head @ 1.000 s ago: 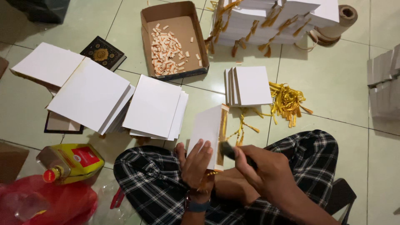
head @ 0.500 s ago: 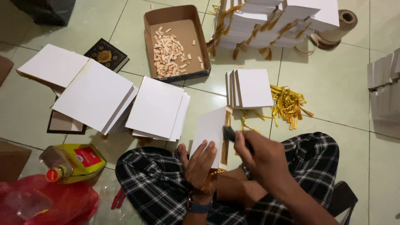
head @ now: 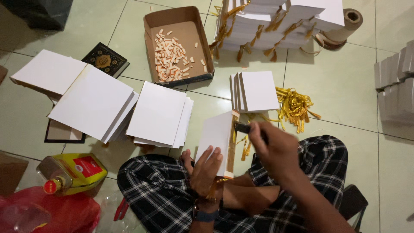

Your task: The person sits on the floor and applies gold ribbon to the spine of a white book using a small brush and adhesive. They then place a small rectangular item into the book and set it aside. The person repeats this process with another book.

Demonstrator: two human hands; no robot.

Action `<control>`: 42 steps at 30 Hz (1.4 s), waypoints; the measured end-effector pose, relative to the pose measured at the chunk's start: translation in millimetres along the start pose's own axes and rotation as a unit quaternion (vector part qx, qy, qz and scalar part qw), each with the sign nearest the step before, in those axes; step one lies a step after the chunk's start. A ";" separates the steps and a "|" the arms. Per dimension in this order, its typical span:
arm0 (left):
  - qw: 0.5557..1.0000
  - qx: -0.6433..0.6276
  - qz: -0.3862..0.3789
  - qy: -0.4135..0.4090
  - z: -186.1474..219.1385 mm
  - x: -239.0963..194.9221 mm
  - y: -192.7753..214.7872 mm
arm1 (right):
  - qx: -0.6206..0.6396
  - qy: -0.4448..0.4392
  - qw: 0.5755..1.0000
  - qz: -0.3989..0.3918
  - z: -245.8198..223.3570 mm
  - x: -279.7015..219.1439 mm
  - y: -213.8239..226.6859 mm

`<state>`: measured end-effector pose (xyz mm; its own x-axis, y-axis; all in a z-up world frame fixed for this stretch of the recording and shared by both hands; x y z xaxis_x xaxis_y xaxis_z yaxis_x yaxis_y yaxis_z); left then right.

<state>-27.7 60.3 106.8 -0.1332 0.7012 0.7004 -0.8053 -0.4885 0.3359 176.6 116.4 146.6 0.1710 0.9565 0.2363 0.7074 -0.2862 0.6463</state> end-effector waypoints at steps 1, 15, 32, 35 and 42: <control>1.000 0.009 -0.020 -0.008 2.2 1.5 -1.1 | -0.012 0.040 0.999 -0.016 -5.3 -3.4 -8.1; 0.999 -0.027 -0.022 0.013 -0.7 3.2 -7.4 | 0.033 -0.103 0.992 -0.059 19.1 -18.7 9.0; 0.996 -0.045 0.038 0.070 -25.6 -13.1 -1.6 | 0.402 -0.187 0.896 0.036 50.2 -31.2 2.0; 0.996 0.015 0.032 0.083 -24.3 -8.2 6.4 | 0.421 -0.482 0.768 0.011 80.1 -65.4 -48.5; 0.991 0.019 0.081 0.104 -38.2 -11.3 11.4 | 0.310 -0.469 0.813 -0.153 143.3 -97.3 -145.0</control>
<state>-57.4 66.6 78.7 -0.3777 0.7024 0.6032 -0.7415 -0.6197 0.2572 155.7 72.9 -74.1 0.1637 0.6837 -0.7112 0.9751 -0.2216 0.0113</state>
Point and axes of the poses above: each hand's wrist, its own x-axis towards the middle knuckle, its own y-axis out of the back of the hand, z = x × y, the point moved 9 cm from there along x, towards the middle knuckle, and after that the axes turned 8 degrees about x, right-handed, at the moved point
